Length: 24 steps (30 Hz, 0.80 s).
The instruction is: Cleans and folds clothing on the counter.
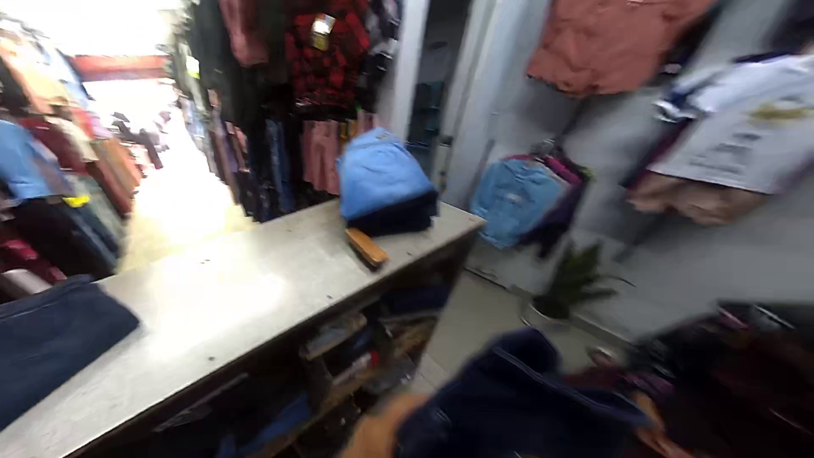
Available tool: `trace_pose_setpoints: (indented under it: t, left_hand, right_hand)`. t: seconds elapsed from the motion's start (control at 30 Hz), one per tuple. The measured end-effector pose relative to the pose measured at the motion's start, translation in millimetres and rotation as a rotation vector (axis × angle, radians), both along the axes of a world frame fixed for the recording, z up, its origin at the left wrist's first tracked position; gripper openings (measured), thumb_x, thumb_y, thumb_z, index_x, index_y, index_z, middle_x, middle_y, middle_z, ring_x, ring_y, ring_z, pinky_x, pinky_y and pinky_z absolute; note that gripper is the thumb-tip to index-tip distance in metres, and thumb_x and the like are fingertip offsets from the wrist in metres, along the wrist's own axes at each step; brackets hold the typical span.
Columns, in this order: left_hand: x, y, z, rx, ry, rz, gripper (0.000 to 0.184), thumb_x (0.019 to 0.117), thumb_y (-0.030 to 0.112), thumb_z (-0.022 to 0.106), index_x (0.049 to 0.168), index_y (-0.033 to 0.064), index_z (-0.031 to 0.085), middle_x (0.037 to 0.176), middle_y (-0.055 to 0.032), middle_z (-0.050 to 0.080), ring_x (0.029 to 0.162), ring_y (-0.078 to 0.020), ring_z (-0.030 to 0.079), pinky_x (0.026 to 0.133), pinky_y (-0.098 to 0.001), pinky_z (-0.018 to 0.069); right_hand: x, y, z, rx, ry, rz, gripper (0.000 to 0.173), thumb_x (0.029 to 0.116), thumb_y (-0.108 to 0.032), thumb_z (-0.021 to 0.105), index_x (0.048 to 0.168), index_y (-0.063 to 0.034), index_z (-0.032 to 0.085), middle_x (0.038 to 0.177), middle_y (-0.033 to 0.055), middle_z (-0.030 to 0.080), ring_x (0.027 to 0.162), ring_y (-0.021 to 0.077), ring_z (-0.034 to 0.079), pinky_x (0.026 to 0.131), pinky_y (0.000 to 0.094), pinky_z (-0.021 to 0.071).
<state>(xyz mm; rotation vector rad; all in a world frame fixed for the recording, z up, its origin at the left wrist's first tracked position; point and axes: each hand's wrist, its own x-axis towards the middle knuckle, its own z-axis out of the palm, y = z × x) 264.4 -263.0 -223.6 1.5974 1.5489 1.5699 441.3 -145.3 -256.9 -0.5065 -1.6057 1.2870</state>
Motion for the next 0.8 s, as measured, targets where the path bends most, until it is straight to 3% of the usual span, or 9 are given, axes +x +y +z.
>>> trace_pose_setpoints:
  t: [0.1, 0.17, 0.23, 0.37, 0.53, 0.6, 0.7, 0.73, 0.8]
  left_hand:
    - [16, 21, -19, 0.073, -0.1, -0.108, 0.064, 0.0763, 0.003, 0.081, 0.13, -0.0177, 0.054, 0.121, -0.015, 0.071, 0.115, -0.005, 0.066, 0.103, -0.0252, 0.0525]
    - [21, 35, -28, 0.101, -0.171, -0.192, 0.063, 0.0773, 0.009, 0.082, 0.129, -0.0139, 0.056, 0.12, -0.0074, 0.071, 0.115, -0.0004, 0.065, 0.103, -0.0235, 0.0531]
    - [24, 48, -24, 0.061, -0.21, -0.291, 0.059, 0.0816, 0.013, 0.079, 0.13, -0.0111, 0.056, 0.12, -0.0058, 0.071, 0.114, -0.002, 0.065, 0.103, -0.0252, 0.0533]
    - [31, 69, 4, -0.066, -0.108, -0.489, 0.051, 0.0852, 0.009, 0.073, 0.135, 0.0068, 0.059, 0.113, -0.002, 0.073, 0.104, -0.0062, 0.069, 0.094, -0.0304, 0.0585]
    - [24, 77, 13, 0.154, -0.09, -0.416, 0.061, 0.0875, 0.026, 0.078, 0.14, 0.0075, 0.052, 0.12, 0.0035, 0.071, 0.106, -0.0042, 0.069, 0.092, -0.0266, 0.0601]
    - [7, 70, -12, -0.016, -0.091, -0.389, 0.076, 0.0786, 0.041, 0.081, 0.141, 0.0099, 0.053, 0.121, 0.0027, 0.07, 0.106, -0.0053, 0.068, 0.091, -0.0283, 0.0592]
    - [11, 70, -67, -0.234, -0.228, -0.25, 0.048, 0.0757, 0.019, 0.082, 0.119, 0.0042, 0.068, 0.102, -0.001, 0.076, 0.096, -0.0063, 0.072, 0.089, -0.0305, 0.0607]
    - [17, 73, -83, -0.236, -0.28, -0.19, 0.033, 0.0804, 0.01, 0.078, 0.111, 0.0004, 0.071, 0.096, -0.0027, 0.077, 0.091, -0.0066, 0.073, 0.088, -0.0293, 0.0612]
    - [25, 80, -102, -0.179, -0.364, -0.085, 0.021, 0.0865, 0.001, 0.072, 0.107, -0.0014, 0.071, 0.093, -0.0049, 0.077, 0.087, -0.0093, 0.073, 0.085, -0.0295, 0.061]
  right_hand:
    - [45, 16, -13, 0.095, 0.04, -0.04, 0.019, 0.0893, -0.017, 0.074, 0.105, -0.0273, 0.078, 0.108, -0.0171, 0.075, 0.1, -0.0029, 0.069, 0.091, 0.0207, 0.0573]
    - [88, 40, -19, 0.251, -0.046, 0.074, 0.026, 0.0894, -0.033, 0.077, 0.116, -0.0304, 0.076, 0.133, -0.012, 0.067, 0.122, 0.0052, 0.062, 0.104, 0.0269, 0.0523]
    - [116, 61, -3, 0.319, -0.203, 0.25, 0.041, 0.0872, -0.043, 0.078, 0.125, -0.0287, 0.071, 0.14, -0.0092, 0.062, 0.128, 0.0082, 0.058, 0.108, 0.0307, 0.0508]
    - [129, 84, 39, 0.276, -0.329, 0.408, 0.045, 0.0841, -0.027, 0.083, 0.125, -0.0207, 0.066, 0.111, -0.0065, 0.074, 0.102, 0.0077, 0.07, 0.09, 0.0286, 0.0607]
    - [121, 92, 118, 0.668, -0.266, 0.152, 0.013, 0.0961, -0.029, 0.069, 0.109, -0.0303, 0.068, 0.099, -0.025, 0.07, 0.091, -0.0113, 0.065, 0.08, 0.0118, 0.0578]
    - [130, 123, 142, 0.725, -0.168, 0.189, 0.016, 0.097, -0.019, 0.07, 0.113, -0.017, 0.07, 0.104, -0.0131, 0.073, 0.094, -0.0019, 0.069, 0.082, 0.022, 0.0619]
    - [146, 168, 169, 0.559, -0.039, 0.085, 0.015, 0.0976, -0.008, 0.066, 0.111, -0.0118, 0.07, 0.104, -0.0041, 0.072, 0.097, 0.0079, 0.07, 0.09, 0.0301, 0.0605]
    - [146, 175, 175, 0.446, -0.025, -0.096, 0.01, 0.0965, -0.012, 0.066, 0.099, -0.0194, 0.071, 0.093, -0.0103, 0.072, 0.088, 0.0026, 0.069, 0.084, 0.0242, 0.0593]
    - [177, 240, 174, 0.482, -0.046, -0.03, 0.011, 0.1001, -0.018, 0.06, 0.1, -0.0173, 0.07, 0.091, -0.0092, 0.069, 0.083, 0.0021, 0.066, 0.075, 0.022, 0.0572]
